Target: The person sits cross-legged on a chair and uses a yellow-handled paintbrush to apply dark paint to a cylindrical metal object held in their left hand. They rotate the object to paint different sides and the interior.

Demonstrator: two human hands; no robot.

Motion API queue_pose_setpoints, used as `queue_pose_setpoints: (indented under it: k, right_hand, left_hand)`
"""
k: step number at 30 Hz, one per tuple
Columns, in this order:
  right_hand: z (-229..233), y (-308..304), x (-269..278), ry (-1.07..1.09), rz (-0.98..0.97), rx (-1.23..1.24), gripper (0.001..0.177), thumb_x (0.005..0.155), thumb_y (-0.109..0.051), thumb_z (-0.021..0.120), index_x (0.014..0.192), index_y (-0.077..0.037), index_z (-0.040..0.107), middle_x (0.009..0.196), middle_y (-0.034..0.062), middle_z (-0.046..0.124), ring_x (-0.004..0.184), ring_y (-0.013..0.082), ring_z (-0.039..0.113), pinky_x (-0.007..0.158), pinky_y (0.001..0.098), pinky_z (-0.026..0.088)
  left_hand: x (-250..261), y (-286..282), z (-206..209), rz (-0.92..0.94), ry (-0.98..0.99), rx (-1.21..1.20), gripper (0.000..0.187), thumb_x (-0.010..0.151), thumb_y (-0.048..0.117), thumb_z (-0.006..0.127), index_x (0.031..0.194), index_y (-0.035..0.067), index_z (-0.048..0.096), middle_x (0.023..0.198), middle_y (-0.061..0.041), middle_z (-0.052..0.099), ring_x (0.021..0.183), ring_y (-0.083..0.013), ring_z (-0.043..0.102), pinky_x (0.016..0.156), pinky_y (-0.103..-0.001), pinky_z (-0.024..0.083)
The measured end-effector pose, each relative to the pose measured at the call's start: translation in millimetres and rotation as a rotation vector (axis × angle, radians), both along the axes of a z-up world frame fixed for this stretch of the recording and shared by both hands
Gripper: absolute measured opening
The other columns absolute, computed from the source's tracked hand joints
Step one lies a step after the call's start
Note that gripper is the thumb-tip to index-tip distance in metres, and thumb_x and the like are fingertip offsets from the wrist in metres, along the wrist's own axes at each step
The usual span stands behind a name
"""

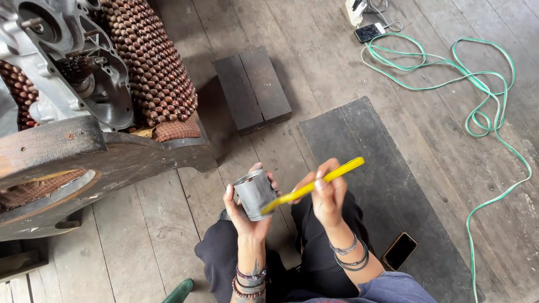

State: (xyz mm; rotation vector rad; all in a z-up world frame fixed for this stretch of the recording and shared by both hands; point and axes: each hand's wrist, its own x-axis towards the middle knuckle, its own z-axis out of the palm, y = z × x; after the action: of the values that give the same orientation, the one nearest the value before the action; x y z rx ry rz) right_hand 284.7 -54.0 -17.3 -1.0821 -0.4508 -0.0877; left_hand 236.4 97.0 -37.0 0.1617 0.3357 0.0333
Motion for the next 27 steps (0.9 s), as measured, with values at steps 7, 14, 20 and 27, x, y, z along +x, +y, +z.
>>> queue_pose_setpoints:
  k: [7,14,20,27]
  right_hand:
    - [-3.1,-9.9,8.9,0.011,-0.089,-0.008,0.012,0.103,-0.025,0.049,0.106,-0.014,0.042,0.078,0.02,0.075,0.058,0.0215,0.075,0.054,0.0248,0.06]
    - [-5.1,-4.4,1.9,0.07,0.043,0.104,0.016,0.103,-0.024,0.053,0.106,-0.012,0.042,0.08,0.0253,0.074,0.06,0.0286,0.077,0.052,0.0281,0.063]
    - [-9.8,-16.1,14.8,0.05,-0.023,0.084,0.015,0.104,-0.024,0.052,0.108,-0.013,0.043,0.084,0.0225,0.074,0.064,0.0255,0.077,0.055,0.0265,0.063]
    - [-7.7,-3.9,-6.9,0.003,0.039,0.074,0.016,0.099,-0.021,0.057,0.105,-0.012,0.045,0.079,0.0236,0.074,0.059,0.0265,0.076,0.052,0.0275,0.062]
  left_hand:
    - [2.5,-7.4,-4.9,0.004,0.0,0.022,0.082,0.084,0.062,0.054,0.142,0.003,0.051,0.116,-0.024,0.062,0.099,-0.0374,0.066,0.081,-0.048,0.056]
    - [2.6,-8.6,-6.6,-0.016,-0.025,0.017,0.084,0.085,0.063,0.054,0.142,0.001,0.05,0.112,-0.027,0.061,0.094,-0.0385,0.066,0.074,-0.053,0.057]
    - [1.6,-14.5,0.2,-0.028,-0.04,0.094,0.083,0.086,0.063,0.053,0.143,0.002,0.049,0.114,-0.026,0.062,0.098,-0.0374,0.067,0.079,-0.052,0.058]
    - [-5.4,-11.2,1.1,-0.041,-0.106,0.114,0.083,0.086,0.063,0.052,0.144,0.003,0.047,0.113,-0.026,0.06,0.097,-0.0368,0.067,0.076,-0.052,0.06]
